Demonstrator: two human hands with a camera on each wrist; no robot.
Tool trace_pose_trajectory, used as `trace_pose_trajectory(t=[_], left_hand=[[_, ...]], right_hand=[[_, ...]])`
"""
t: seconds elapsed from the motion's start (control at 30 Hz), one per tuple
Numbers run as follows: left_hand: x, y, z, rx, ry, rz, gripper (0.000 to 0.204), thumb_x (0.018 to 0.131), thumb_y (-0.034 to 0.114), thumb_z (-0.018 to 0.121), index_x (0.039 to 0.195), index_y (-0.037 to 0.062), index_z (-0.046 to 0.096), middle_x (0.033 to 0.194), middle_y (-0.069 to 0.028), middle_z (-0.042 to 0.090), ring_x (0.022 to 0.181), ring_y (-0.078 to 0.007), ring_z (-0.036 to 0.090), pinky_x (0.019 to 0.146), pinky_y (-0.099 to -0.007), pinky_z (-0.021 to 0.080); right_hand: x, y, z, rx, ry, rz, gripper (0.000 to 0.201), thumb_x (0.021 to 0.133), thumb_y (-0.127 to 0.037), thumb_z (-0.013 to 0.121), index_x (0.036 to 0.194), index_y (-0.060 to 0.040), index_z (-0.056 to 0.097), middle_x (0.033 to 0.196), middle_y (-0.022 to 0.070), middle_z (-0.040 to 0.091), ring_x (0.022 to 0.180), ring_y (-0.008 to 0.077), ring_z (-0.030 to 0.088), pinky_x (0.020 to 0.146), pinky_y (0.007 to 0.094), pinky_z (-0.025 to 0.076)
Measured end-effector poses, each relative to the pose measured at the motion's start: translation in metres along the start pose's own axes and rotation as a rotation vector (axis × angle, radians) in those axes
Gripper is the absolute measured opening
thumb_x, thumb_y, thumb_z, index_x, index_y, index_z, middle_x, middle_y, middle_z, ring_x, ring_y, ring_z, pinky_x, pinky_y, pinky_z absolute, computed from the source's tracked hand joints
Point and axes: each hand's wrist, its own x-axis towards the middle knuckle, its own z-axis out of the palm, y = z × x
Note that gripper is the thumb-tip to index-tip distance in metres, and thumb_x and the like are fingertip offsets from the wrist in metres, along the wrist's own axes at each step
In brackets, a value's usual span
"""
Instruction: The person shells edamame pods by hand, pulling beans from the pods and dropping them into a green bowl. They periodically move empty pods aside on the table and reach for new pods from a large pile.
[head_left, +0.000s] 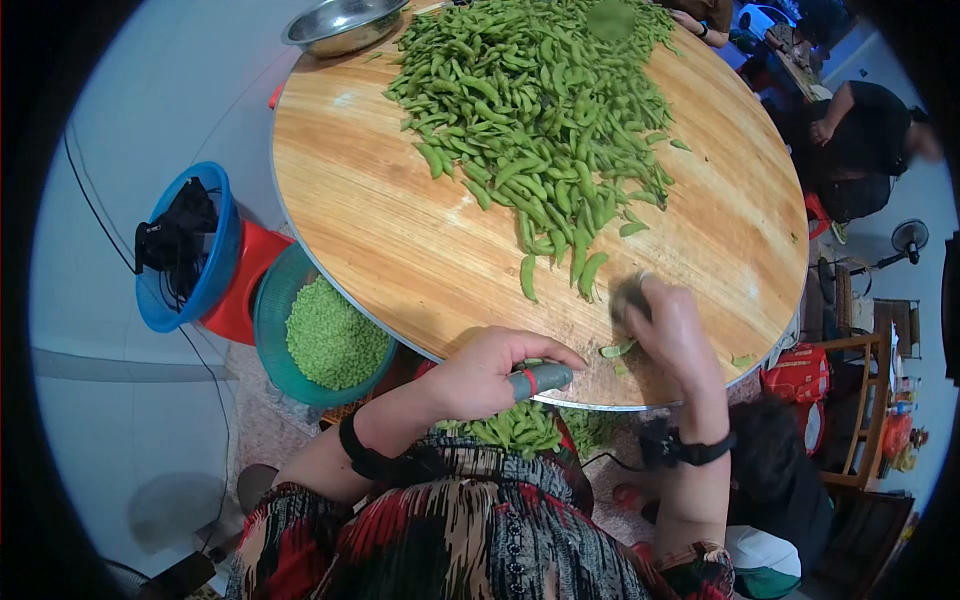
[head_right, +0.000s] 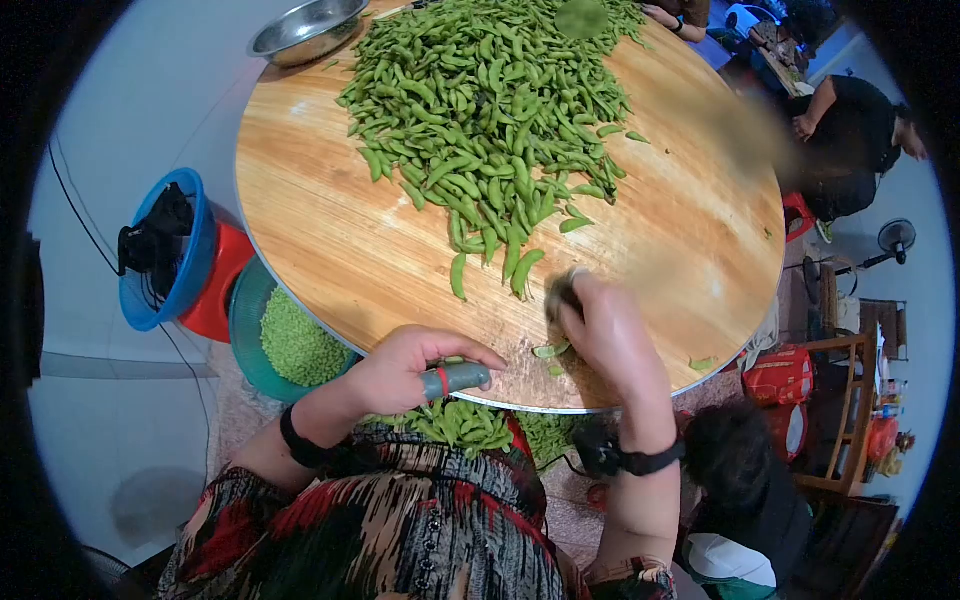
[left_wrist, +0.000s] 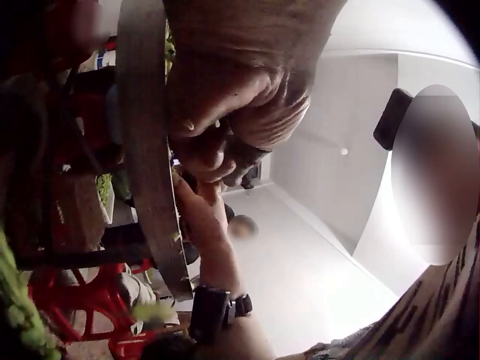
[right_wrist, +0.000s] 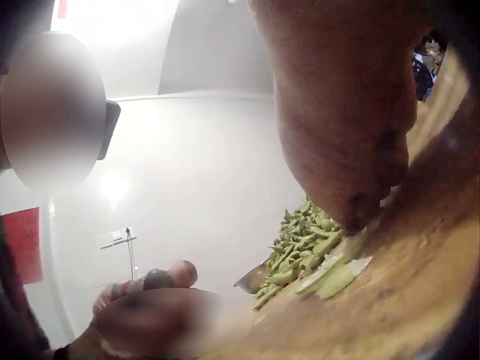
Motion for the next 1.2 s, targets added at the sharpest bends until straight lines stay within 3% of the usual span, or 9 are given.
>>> trace_pose_trajectory(t=[0.07, 0.2, 0.53, 0.7, 0.77, 0.83, 0.93, 1.13, 1.2], left_hand=[[-0.002, 0.000, -0.002, -0.002, 0.012, -0.037, 0.022, 0.086, 0.010, 0.057, 0.107, 0.0032, 0.061, 0.090, -0.0014, 0.064, 0.082, -0.0058, 0.055, 0.076, -0.0225, 0.044], [0.001, -0.001, -0.001, -0.100, 0.183, -0.023, 0.021, 0.086, 0.010, 0.057, 0.104, 0.0013, 0.061, 0.090, -0.0022, 0.062, 0.083, -0.0075, 0.054, 0.077, -0.0234, 0.043], [0.014, 0.001, 0.005, -0.403, 0.417, 0.018, 0.027, 0.084, 0.009, 0.059, 0.110, 0.0030, 0.057, 0.080, 0.0054, 0.051, 0.067, -0.0001, 0.042, 0.055, -0.0139, 0.031], [0.027, 0.003, 0.008, -0.468, 0.405, 0.077, 0.030, 0.086, 0.007, 0.057, 0.115, 0.0071, 0.055, 0.086, 0.0055, 0.051, 0.069, -0.0013, 0.042, 0.060, -0.0162, 0.035], [0.032, 0.005, 0.010, -0.674, 0.474, 0.095, 0.033, 0.084, 0.008, 0.058, 0.116, 0.0031, 0.052, 0.087, 0.0030, 0.052, 0.070, -0.0023, 0.043, 0.056, -0.0155, 0.032], [0.035, 0.004, 0.011, -0.786, 0.383, 0.111, 0.033, 0.084, 0.009, 0.058, 0.116, 0.0023, 0.052, 0.087, 0.0016, 0.053, 0.072, -0.0036, 0.045, 0.057, -0.0164, 0.033], [0.038, 0.011, 0.009, -0.839, 0.207, 0.094, 0.033, 0.084, 0.012, 0.060, 0.114, 0.0007, 0.053, 0.088, -0.0009, 0.055, 0.076, -0.0065, 0.049, 0.059, -0.0181, 0.035], [0.044, -0.009, 0.001, -0.841, 0.128, 0.163, 0.017, 0.081, 0.000, 0.058, 0.098, 0.0023, 0.057, 0.091, -0.0041, 0.061, 0.083, -0.0102, 0.058, 0.067, -0.0209, 0.046], [0.046, -0.009, 0.004, -0.839, 0.316, 0.171, 0.010, 0.080, -0.002, 0.059, 0.084, 0.0050, 0.054, 0.087, -0.0043, 0.061, 0.080, -0.0102, 0.058, 0.068, -0.0207, 0.045]], right_hand=[[-0.005, 0.003, -0.021, 0.159, -0.595, -0.081, 0.016, 0.079, -0.012, 0.061, 0.090, -0.0015, 0.057, 0.070, 0.0228, 0.058, 0.066, 0.0388, 0.057, 0.059, 0.0420, 0.045], [0.007, -0.009, -0.013, 0.125, -0.141, -0.006, 0.021, 0.077, -0.013, 0.060, 0.095, -0.0035, 0.057, 0.070, 0.0218, 0.058, 0.067, 0.0372, 0.058, 0.060, 0.0435, 0.045], [0.023, -0.002, 0.016, -0.004, -0.005, -0.146, 0.019, 0.079, -0.021, 0.058, 0.087, -0.0037, 0.054, 0.069, 0.0203, 0.059, 0.067, 0.0387, 0.059, 0.059, 0.0465, 0.047], [0.020, -0.003, 0.017, -0.059, -0.054, -0.058, 0.021, 0.081, -0.022, 0.059, 0.088, -0.0033, 0.055, 0.067, 0.0200, 0.059, 0.064, 0.0381, 0.058, 0.056, 0.0443, 0.047], [0.014, -0.003, 0.016, 0.365, 0.114, -0.049, 0.022, 0.081, -0.023, 0.060, 0.089, -0.0031, 0.055, 0.063, 0.0194, 0.057, 0.056, 0.0327, 0.058, 0.052, 0.0403, 0.046], [0.006, -0.006, 0.014, 0.592, 0.019, 0.008, 0.022, 0.085, -0.024, 0.059, 0.091, -0.0039, 0.056, 0.056, 0.0103, 0.053, 0.044, 0.0205, 0.049, 0.043, 0.0310, 0.038], [-0.014, -0.024, 0.000, 1.613, -0.512, 0.509, 0.020, 0.093, -0.025, 0.048, 0.089, -0.0067, 0.054, 0.056, -0.0057, 0.041, 0.045, 0.0044, 0.030, 0.042, 0.0194, 0.022], [-0.026, -0.041, 0.002, 1.322, -0.423, 0.275, 0.024, 0.095, -0.027, 0.043, 0.086, -0.0060, 0.051, 0.059, -0.0042, 0.042, 0.049, 0.0049, 0.034, 0.045, 0.0195, 0.027], [-0.029, -0.038, 0.003, 1.313, -0.417, 0.160, 0.027, 0.096, -0.028, 0.039, 0.087, -0.0048, 0.051, 0.061, -0.0041, 0.041, 0.052, 0.0053, 0.034, 0.048, 0.0207, 0.029]])
